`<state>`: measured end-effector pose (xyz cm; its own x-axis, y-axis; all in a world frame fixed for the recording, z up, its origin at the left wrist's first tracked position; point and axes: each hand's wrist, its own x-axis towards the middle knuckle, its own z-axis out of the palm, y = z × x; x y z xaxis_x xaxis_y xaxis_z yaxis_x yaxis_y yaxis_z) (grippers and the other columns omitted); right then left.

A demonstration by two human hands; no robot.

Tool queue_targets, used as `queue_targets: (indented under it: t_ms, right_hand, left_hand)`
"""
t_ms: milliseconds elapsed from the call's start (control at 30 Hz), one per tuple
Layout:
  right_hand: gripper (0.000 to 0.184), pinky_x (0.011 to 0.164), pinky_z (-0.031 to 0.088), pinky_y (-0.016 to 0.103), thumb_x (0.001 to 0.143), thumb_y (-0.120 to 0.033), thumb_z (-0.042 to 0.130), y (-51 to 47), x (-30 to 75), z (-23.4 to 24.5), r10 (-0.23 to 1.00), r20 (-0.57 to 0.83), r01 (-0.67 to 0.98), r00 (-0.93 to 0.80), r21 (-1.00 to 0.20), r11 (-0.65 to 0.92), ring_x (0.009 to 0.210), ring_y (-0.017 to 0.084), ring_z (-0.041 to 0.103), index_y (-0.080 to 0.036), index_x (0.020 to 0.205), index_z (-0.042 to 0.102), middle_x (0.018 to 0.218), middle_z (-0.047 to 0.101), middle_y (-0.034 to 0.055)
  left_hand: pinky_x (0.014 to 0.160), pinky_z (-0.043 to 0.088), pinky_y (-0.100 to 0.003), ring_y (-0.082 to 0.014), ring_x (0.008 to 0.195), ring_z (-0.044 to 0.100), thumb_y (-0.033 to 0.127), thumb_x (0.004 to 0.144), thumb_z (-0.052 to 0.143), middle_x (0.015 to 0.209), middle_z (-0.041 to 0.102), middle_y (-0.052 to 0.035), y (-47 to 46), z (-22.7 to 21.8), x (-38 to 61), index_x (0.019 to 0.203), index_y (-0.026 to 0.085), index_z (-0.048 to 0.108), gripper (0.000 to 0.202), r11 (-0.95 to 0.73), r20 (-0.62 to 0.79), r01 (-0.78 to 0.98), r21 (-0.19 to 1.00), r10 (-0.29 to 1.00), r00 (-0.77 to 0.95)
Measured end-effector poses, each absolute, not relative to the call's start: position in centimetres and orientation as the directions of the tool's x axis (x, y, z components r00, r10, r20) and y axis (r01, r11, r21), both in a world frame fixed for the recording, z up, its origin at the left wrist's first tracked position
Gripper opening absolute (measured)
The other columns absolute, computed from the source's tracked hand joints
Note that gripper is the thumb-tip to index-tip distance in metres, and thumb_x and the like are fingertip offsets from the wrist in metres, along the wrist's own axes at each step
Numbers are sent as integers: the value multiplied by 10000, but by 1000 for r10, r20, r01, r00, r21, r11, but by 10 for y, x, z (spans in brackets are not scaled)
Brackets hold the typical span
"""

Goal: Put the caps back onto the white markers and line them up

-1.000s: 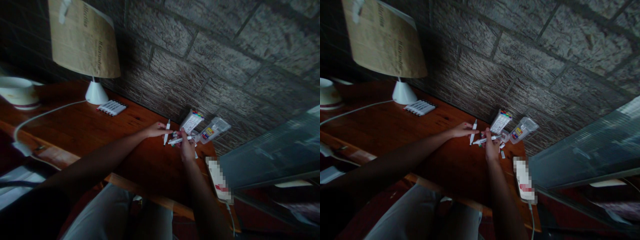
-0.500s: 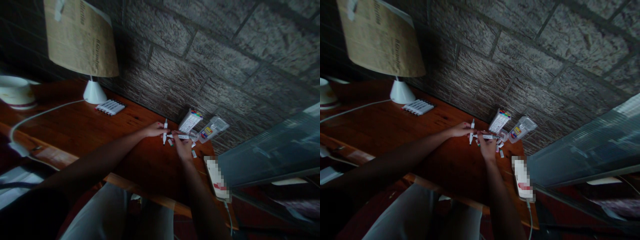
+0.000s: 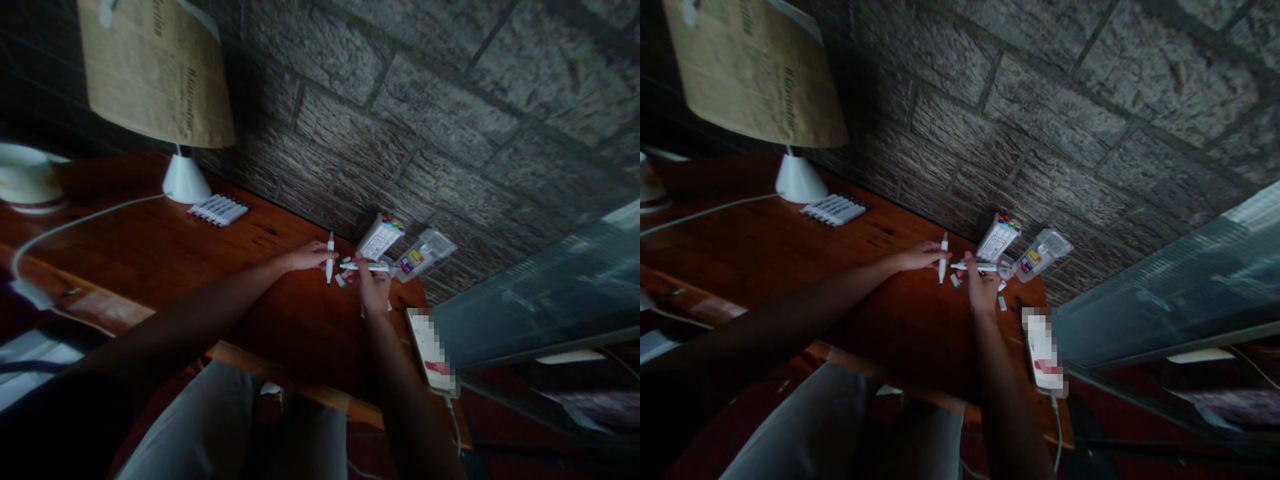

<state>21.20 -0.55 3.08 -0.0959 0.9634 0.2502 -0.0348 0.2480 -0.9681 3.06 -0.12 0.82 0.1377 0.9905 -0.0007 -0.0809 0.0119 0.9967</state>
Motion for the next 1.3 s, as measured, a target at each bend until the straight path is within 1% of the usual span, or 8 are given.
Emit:
queue_targets:
  t_ms: [300,433,500,600,800,1033,1133,1300]
  right_hand:
    - [477,511,518,276,703,-645,772,-6,203,18,961,223,92,-162,-966,240,492,144,620,-171,711,713,611,716,35]
    - [473,517,514,272,704,-625,786,2,213,19,955,282,171,-93,-940,294,498,152,630,-158,702,712,567,685,28]
    - [463,508,505,266,716,-614,784,5,219,24,944,328,135,-37,-934,330,485,143,616,-160,701,693,552,666,12]
    - [425,502,495,255,738,-570,793,3,222,32,928,373,47,7,-927,373,479,124,594,-162,737,676,576,666,0]
    - [434,517,515,266,738,-578,790,-5,212,32,947,316,-36,-65,-949,314,494,130,615,-165,805,674,591,677,-2]
    - [393,492,480,239,736,-531,814,2,215,27,947,316,-149,-57,-941,305,473,98,573,-175,755,649,581,652,-22]
    - [405,500,486,247,723,-538,819,-2,212,29,956,281,-126,-82,-955,270,487,107,582,-171,759,652,584,653,-16]
    - [445,513,488,262,733,-599,779,-7,209,31,964,248,-52,-98,-968,244,505,115,579,-174,784,657,599,651,-13]
  left_hand:
    - [602,407,-210,-94,593,539,270,893,630,625,610,0,8,-5,24,695,128,630,244,-71,64,26,997,974,216]
    - [523,334,-206,-83,508,450,315,896,610,564,534,24,4,1,23,700,142,610,262,-55,61,-35,998,982,176]
    - [493,284,-204,-73,473,393,320,905,596,538,482,38,1,7,23,678,148,587,285,-53,62,-82,995,991,119]
    - [487,281,-201,-72,466,394,277,893,602,525,474,35,-2,12,24,647,148,577,280,-6,12,-78,997,998,68]
    - [464,297,-184,-68,464,434,258,862,634,533,523,29,-2,14,27,661,149,600,232,19,-13,-60,998,995,97]
    - [508,353,-179,-64,499,483,206,820,616,579,578,27,-4,17,29,664,141,627,170,62,-55,-66,996,993,102]
    - [523,362,-185,-72,513,500,199,813,607,593,599,19,-5,17,28,669,140,639,159,49,-43,-56,997,993,109]
    - [505,332,-194,-73,478,462,199,821,591,529,548,27,-6,17,27,640,140,648,198,37,-34,-19,999,991,130]
